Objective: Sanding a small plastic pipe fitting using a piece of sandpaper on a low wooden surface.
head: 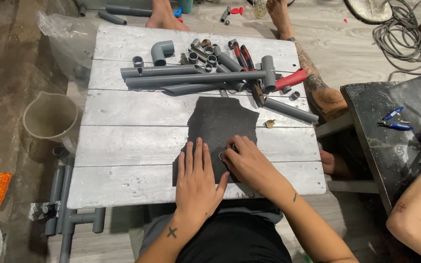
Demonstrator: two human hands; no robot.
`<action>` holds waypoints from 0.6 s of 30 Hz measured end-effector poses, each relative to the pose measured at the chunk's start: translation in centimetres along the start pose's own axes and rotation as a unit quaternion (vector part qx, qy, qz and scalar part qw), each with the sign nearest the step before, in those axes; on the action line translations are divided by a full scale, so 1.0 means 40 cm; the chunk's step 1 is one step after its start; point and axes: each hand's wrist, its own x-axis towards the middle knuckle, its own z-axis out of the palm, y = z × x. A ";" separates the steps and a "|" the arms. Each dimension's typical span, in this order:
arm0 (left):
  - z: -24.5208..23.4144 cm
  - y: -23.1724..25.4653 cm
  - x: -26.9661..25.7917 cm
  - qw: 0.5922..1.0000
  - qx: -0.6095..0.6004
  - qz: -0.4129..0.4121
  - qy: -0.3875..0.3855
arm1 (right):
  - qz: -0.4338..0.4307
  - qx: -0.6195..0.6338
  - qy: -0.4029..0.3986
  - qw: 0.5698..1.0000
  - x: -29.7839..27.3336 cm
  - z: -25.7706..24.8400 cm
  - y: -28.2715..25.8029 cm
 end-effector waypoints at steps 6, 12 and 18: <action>-0.013 0.000 0.004 1.000 -0.012 0.005 0.001 | 0.148 0.247 -0.043 0.957 0.013 -0.071 -0.020; -0.013 -0.002 0.007 1.000 -0.018 0.005 0.000 | 0.119 0.104 0.050 0.986 -0.008 -0.014 0.030; -0.018 -0.001 0.007 1.000 -0.027 0.005 0.009 | 0.138 0.094 0.045 0.985 -0.042 -0.112 -0.011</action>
